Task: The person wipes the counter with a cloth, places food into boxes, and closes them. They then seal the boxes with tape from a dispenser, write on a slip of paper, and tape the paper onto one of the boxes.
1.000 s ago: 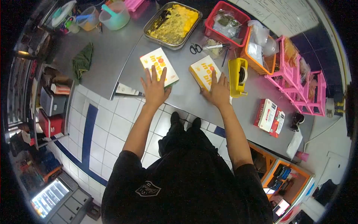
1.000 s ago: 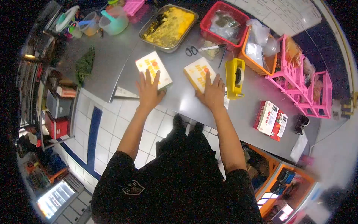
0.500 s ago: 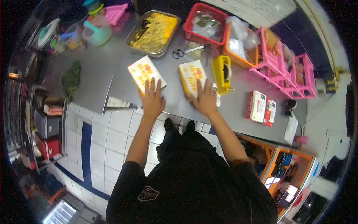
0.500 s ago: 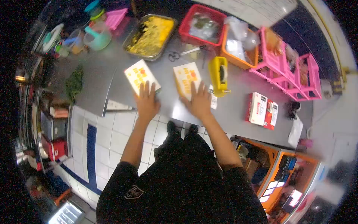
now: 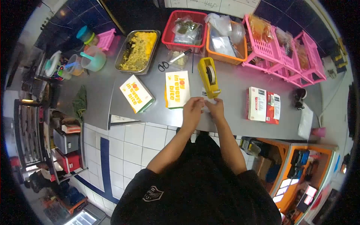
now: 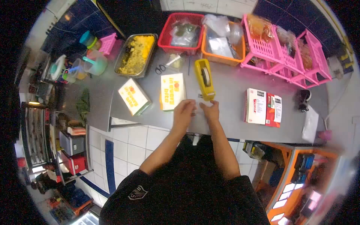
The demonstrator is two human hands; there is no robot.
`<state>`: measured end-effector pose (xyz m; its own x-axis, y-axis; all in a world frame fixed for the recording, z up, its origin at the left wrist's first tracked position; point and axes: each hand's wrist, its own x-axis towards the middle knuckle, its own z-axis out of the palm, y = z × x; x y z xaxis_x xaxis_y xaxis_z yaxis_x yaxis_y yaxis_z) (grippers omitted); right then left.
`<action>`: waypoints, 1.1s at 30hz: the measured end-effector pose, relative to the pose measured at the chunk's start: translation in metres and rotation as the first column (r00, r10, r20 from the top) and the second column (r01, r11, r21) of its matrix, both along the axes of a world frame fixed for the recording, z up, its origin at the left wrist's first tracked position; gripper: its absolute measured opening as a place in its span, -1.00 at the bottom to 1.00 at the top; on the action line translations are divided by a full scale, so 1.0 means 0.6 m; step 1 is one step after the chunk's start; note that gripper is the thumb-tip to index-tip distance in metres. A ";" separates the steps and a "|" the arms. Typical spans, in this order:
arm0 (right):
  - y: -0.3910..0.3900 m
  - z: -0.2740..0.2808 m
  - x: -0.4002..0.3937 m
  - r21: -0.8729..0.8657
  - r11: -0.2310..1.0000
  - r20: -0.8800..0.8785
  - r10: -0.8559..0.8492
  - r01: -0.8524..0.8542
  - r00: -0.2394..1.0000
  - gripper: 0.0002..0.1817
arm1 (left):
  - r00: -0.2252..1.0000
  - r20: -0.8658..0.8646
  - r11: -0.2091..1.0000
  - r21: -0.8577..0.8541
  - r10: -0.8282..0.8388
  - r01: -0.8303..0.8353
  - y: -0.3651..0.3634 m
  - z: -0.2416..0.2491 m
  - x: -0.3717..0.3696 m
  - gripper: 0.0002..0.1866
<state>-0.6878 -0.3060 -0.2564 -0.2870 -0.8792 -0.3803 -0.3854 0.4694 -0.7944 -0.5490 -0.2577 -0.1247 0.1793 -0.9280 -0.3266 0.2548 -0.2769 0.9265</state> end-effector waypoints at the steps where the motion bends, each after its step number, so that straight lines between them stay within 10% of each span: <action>1: 0.008 0.027 0.000 -0.007 1.000 0.020 0.012 -0.012 1.000 -0.17 | 1.000 0.020 1.000 -0.007 0.012 -0.012 -0.015 0.000 -0.015 -0.81; 6: 0.049 0.065 -0.028 0.080 0.994 0.344 0.040 -0.071 0.938 -0.36 | 0.979 -0.033 0.980 0.020 0.200 -0.200 -0.091 -0.024 -0.030 -0.79; 8: 0.058 0.062 -0.043 0.025 0.997 0.365 0.065 -0.080 0.929 -0.44 | 0.897 0.361 0.966 -0.134 0.254 -0.219 -0.167 -0.047 -0.032 -0.77; 10: 0.050 0.049 -0.050 -0.065 0.953 0.278 0.303 -0.296 0.912 -0.58 | 0.543 0.801 0.959 -0.284 0.252 -0.026 -0.254 -0.098 -0.024 -0.75; 13: 0.046 0.032 -0.048 -0.122 0.859 0.068 0.507 -0.497 0.859 -0.63 | 0.212 0.955 0.978 0.196 -0.205 0.065 -0.345 -0.106 -0.012 -0.73; 21: 0.041 0.072 -0.084 0.019 0.659 -0.441 0.681 -0.752 0.585 -0.67 | -0.134 0.851 0.805 0.525 -0.508 0.276 -0.438 -0.162 0.045 -0.64; 23: 0.043 0.058 -0.105 0.019 0.597 -0.436 0.727 -0.802 0.531 -0.65 | 0.346 0.696 0.775 0.599 -0.629 0.203 -0.397 -0.061 0.044 -0.65; 29: 0.039 0.034 -0.115 -0.342 0.502 -0.578 0.554 -0.794 0.599 -0.61 | 0.871 0.399 0.942 0.283 -0.286 0.180 -0.119 0.049 0.009 -0.88; 33: 0.035 0.036 -0.112 -0.282 0.508 -0.546 0.613 -0.814 0.571 -0.58 | 0.999 0.028 0.985 0.168 0.033 -0.038 0.080 -0.115 -0.052 -0.91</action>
<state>-0.7550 -0.2852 -0.2349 0.5122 -0.8525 0.1043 -0.6853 -0.4789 -0.5486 -0.5800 -0.2098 -0.1938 0.2214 -0.8530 -0.4727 0.2443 -0.4207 0.8737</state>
